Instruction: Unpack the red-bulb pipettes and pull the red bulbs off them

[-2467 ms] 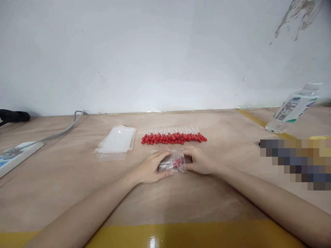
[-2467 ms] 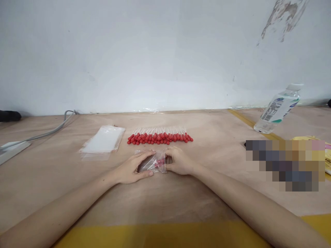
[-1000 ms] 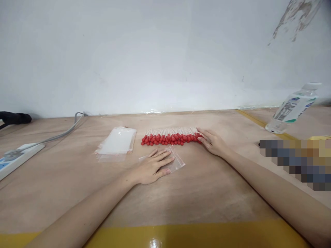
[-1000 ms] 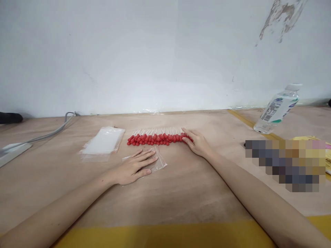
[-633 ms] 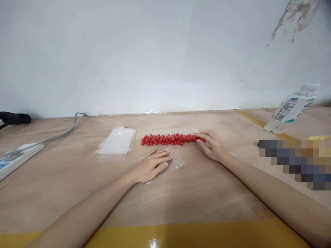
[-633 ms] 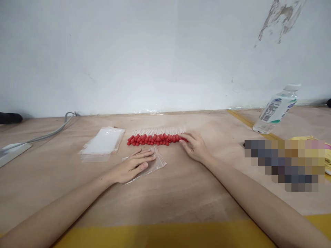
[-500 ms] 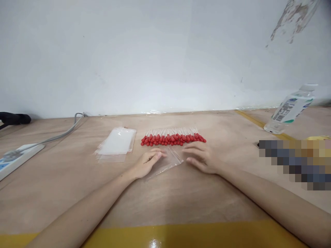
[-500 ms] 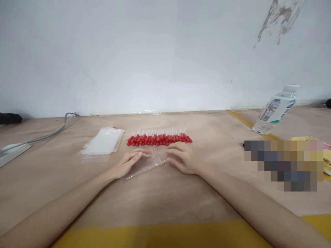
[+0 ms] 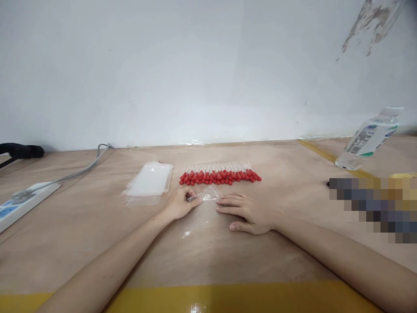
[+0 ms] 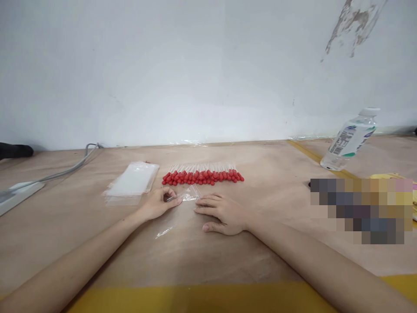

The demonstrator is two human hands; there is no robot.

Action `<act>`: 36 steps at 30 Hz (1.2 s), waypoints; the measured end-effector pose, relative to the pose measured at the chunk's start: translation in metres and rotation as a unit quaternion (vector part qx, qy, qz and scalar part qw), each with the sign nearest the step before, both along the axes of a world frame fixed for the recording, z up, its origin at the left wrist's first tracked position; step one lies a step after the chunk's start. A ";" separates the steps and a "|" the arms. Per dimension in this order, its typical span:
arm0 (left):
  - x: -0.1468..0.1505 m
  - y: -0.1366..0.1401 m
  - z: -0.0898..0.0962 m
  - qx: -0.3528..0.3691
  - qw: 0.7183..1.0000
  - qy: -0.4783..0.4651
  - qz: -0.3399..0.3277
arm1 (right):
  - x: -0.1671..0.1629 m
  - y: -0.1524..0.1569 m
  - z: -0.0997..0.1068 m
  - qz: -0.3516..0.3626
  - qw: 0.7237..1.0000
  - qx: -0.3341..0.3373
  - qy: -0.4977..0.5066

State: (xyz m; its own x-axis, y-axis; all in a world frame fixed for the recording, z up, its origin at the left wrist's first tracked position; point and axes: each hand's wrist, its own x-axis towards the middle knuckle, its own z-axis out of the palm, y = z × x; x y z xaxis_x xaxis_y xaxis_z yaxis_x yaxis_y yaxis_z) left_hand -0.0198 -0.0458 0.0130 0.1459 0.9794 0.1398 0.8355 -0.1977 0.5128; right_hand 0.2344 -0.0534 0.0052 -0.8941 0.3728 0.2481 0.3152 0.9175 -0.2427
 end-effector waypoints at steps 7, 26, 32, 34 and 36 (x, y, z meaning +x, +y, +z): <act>-0.029 0.015 0.036 0.048 0.996 -0.029 -0.064 | 0.004 -0.003 -0.003 -0.043 0.998 -0.031 0.039; -0.132 0.059 0.019 0.130 0.939 0.220 0.230 | 0.004 -0.001 -0.008 -0.047 0.996 -0.035 0.067; -0.074 0.046 0.036 0.263 0.942 0.135 0.162 | 0.003 -0.001 -0.006 -0.048 0.996 -0.033 0.061; -0.047 0.039 0.034 0.257 0.955 0.119 0.085 | 0.003 -0.001 -0.006 -0.048 0.997 -0.034 0.058; -0.024 0.035 0.030 0.243 0.963 0.113 0.036 | 0.003 -0.001 -0.006 -0.050 0.997 -0.033 0.056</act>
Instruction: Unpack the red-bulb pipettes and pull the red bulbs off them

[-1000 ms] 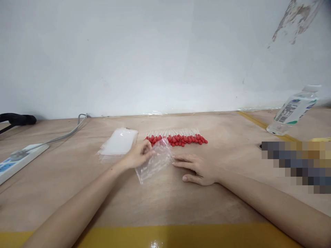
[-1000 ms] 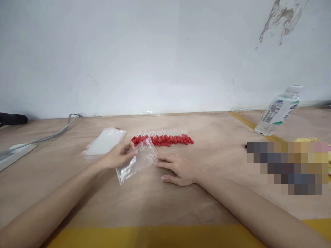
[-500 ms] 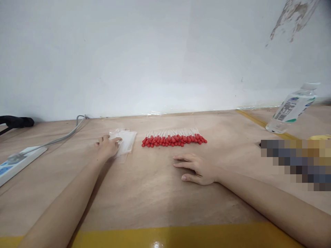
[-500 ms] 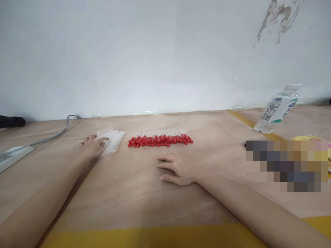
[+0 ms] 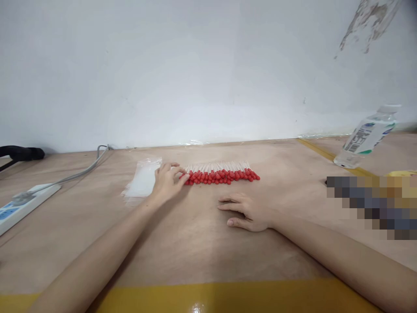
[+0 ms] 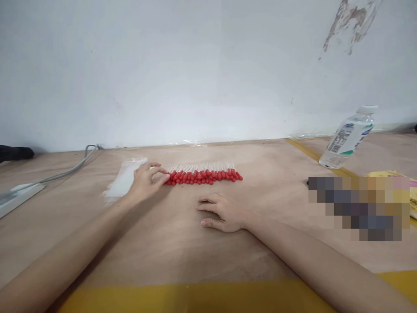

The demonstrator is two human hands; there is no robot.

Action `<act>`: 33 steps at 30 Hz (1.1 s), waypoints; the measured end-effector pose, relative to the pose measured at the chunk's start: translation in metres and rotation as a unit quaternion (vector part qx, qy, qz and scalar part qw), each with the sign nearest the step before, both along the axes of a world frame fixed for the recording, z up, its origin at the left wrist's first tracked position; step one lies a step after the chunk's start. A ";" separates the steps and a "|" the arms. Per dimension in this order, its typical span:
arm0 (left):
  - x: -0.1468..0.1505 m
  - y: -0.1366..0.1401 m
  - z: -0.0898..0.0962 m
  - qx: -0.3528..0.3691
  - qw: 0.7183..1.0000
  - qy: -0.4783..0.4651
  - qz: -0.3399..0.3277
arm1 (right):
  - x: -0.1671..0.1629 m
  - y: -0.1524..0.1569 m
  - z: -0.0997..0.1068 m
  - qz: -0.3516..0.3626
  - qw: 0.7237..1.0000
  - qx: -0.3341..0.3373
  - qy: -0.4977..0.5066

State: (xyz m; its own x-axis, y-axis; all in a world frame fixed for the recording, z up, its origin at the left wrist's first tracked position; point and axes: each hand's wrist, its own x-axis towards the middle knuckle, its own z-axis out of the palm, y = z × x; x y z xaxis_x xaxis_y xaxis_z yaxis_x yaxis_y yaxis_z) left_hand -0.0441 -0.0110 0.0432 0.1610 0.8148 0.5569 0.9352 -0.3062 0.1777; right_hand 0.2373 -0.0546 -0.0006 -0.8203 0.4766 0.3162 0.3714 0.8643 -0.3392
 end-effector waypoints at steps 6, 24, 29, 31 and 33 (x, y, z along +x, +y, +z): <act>0.031 0.012 -0.005 -0.049 0.999 -0.004 0.005 | 0.000 0.000 -0.001 -0.001 1.000 0.003 0.007; 0.021 -0.022 -0.031 -0.062 0.952 -0.233 -0.187 | 0.002 0.008 -0.006 -0.201 0.930 0.214 0.221; 0.026 -0.030 -0.043 -0.102 0.928 -0.201 -0.295 | 0.002 0.012 -0.009 -0.134 0.963 0.202 0.119; 0.028 -0.031 -0.046 -0.100 0.926 -0.202 -0.303 | 0.000 0.012 -0.010 -0.125 0.970 0.184 0.098; 0.030 -0.031 -0.048 -0.101 0.924 -0.203 -0.307 | -0.002 0.013 -0.011 -0.127 0.974 0.166 0.085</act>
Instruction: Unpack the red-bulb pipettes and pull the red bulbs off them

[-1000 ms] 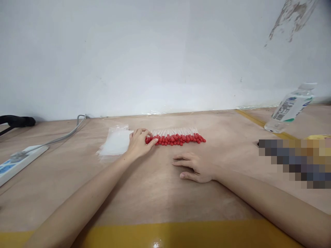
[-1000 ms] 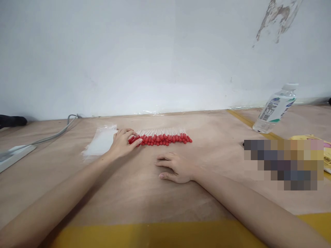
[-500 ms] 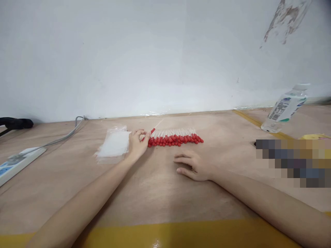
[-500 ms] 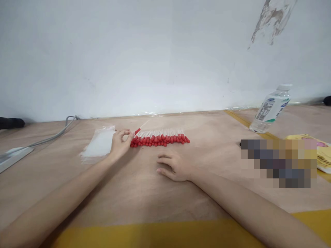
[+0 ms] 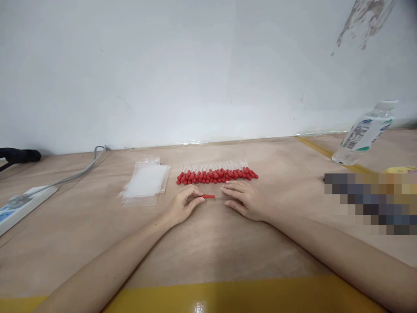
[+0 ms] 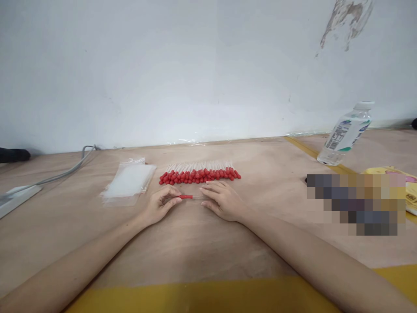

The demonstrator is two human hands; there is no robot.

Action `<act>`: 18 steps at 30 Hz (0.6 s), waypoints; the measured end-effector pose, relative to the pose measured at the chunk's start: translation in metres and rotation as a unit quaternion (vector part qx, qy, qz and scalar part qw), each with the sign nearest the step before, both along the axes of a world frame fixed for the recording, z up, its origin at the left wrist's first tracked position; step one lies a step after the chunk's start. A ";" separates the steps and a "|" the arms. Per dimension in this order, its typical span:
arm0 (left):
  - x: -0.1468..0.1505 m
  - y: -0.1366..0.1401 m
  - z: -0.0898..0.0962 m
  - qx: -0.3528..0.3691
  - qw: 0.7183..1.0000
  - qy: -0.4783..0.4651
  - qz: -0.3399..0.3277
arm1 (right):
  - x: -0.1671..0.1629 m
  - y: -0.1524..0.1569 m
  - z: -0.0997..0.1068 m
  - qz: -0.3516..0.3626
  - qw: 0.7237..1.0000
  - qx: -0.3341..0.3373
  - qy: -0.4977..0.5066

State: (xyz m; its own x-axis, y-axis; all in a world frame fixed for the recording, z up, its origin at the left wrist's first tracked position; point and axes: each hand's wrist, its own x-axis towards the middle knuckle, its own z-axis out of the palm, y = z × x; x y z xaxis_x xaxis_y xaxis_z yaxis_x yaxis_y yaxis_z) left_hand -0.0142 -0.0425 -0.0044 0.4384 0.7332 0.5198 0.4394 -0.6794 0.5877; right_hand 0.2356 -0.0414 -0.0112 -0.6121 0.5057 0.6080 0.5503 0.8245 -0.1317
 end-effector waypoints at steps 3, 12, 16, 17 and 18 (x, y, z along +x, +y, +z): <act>0.001 -0.003 0.001 -0.002 1.000 0.003 -0.008 | -0.003 0.002 0.001 0.014 1.000 -0.025 -0.012; 0.013 -0.012 0.014 0.058 0.994 0.091 -0.009 | -0.011 0.004 -0.001 0.029 0.998 -0.036 0.032; 0.021 -0.010 0.012 0.060 0.990 0.126 -0.035 | -0.013 0.002 -0.005 0.034 0.997 -0.016 0.073; 0.023 -0.009 0.011 0.056 0.989 0.132 -0.037 | -0.013 0.002 -0.006 0.035 0.996 -0.017 0.077; 0.024 -0.008 0.010 0.052 0.989 0.136 -0.035 | -0.013 0.003 -0.007 0.036 0.996 -0.021 0.079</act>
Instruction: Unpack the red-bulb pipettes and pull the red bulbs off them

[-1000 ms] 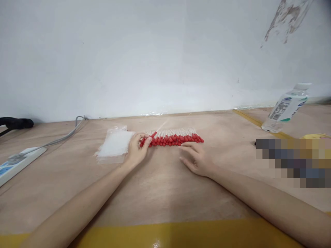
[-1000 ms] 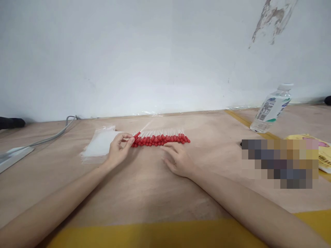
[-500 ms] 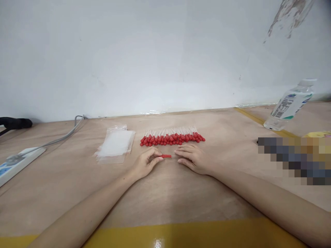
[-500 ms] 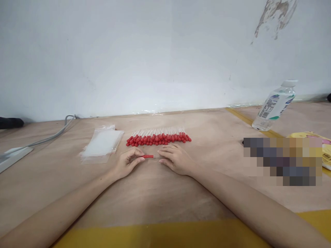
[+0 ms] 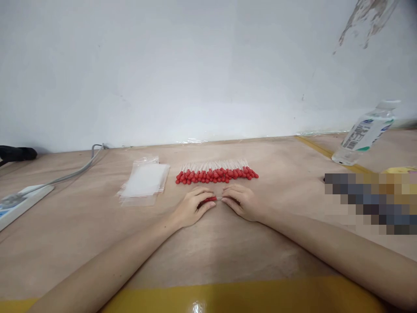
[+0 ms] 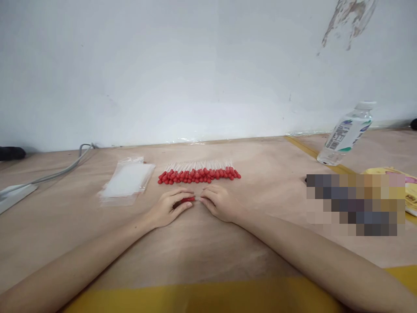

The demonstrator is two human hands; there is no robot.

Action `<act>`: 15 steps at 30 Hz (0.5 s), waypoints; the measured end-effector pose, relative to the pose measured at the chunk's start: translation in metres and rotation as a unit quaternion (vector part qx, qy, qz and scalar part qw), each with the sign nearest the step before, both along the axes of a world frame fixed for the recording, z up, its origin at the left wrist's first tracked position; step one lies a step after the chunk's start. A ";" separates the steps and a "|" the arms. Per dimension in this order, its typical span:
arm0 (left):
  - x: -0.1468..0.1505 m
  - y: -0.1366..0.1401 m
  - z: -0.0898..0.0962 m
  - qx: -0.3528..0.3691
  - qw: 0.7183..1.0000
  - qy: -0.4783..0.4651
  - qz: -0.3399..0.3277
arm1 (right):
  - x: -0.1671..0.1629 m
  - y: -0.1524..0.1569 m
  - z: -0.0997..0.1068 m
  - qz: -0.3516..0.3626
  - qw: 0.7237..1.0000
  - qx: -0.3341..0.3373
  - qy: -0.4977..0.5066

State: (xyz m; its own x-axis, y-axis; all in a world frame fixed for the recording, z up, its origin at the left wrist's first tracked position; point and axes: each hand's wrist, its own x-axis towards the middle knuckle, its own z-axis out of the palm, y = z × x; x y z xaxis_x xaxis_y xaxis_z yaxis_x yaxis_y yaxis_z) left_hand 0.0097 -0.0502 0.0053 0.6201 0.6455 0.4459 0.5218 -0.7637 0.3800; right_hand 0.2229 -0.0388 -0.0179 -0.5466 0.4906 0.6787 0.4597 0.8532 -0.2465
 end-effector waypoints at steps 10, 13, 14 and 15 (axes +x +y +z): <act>-0.001 -0.001 -0.004 0.040 0.999 -0.032 0.006 | -0.003 0.002 0.005 -0.001 0.999 -0.017 -0.052; 0.000 -0.002 -0.004 0.059 0.997 -0.040 -0.002 | -0.005 0.003 0.003 0.018 0.998 -0.024 -0.051; 0.000 -0.001 -0.003 0.065 0.997 -0.041 -0.002 | -0.005 0.004 0.002 0.024 0.998 -0.026 -0.044; 0.001 0.000 -0.004 0.071 0.997 -0.039 -0.003 | -0.005 0.004 0.002 0.029 0.998 -0.029 -0.038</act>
State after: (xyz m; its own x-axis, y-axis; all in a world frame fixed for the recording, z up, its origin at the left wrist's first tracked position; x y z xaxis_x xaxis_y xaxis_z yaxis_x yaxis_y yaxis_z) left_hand 0.0110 -0.0504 0.0018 0.5838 0.5683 0.5798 0.4899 -0.8161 0.3066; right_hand 0.2175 -0.0349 -0.0162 -0.6243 0.4937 0.6053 0.4296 0.8642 -0.2619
